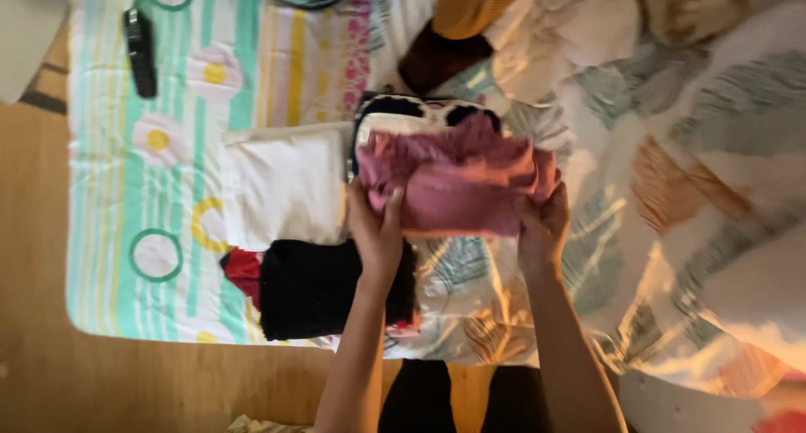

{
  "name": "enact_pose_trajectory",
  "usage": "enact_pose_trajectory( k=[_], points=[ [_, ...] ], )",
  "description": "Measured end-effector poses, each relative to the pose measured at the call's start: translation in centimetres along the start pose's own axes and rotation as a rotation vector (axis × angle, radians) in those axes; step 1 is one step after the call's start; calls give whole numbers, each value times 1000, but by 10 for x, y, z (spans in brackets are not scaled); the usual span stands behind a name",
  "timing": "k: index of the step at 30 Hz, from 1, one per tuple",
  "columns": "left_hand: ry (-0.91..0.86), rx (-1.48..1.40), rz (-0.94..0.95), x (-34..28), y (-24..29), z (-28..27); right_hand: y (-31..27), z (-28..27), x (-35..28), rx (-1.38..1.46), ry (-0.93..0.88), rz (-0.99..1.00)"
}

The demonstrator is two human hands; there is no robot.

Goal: The person folds a pink top on a bed. They smooth the fabric, fold the sides inward, and then fold the garment in half to create a neat stack.

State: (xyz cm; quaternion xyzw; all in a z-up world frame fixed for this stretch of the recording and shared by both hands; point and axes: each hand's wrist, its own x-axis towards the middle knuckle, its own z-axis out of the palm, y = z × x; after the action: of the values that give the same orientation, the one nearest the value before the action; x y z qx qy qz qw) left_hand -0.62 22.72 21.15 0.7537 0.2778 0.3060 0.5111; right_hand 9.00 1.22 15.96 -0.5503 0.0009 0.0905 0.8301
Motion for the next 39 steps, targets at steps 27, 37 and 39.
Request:
enact_pose_trajectory(
  k=[27, 37, 39],
  points=[
    [-381, 135, 460, -197, 286, 103, -342, -211, -64, -817, -167, -725],
    [-132, 198, 783, -222, 345, 119, -336, -184, -68, -386, -631, -454],
    [-280, 153, 538, -220, 339, 124, -331, -171, -68, -335, -688, -499]
  ],
)
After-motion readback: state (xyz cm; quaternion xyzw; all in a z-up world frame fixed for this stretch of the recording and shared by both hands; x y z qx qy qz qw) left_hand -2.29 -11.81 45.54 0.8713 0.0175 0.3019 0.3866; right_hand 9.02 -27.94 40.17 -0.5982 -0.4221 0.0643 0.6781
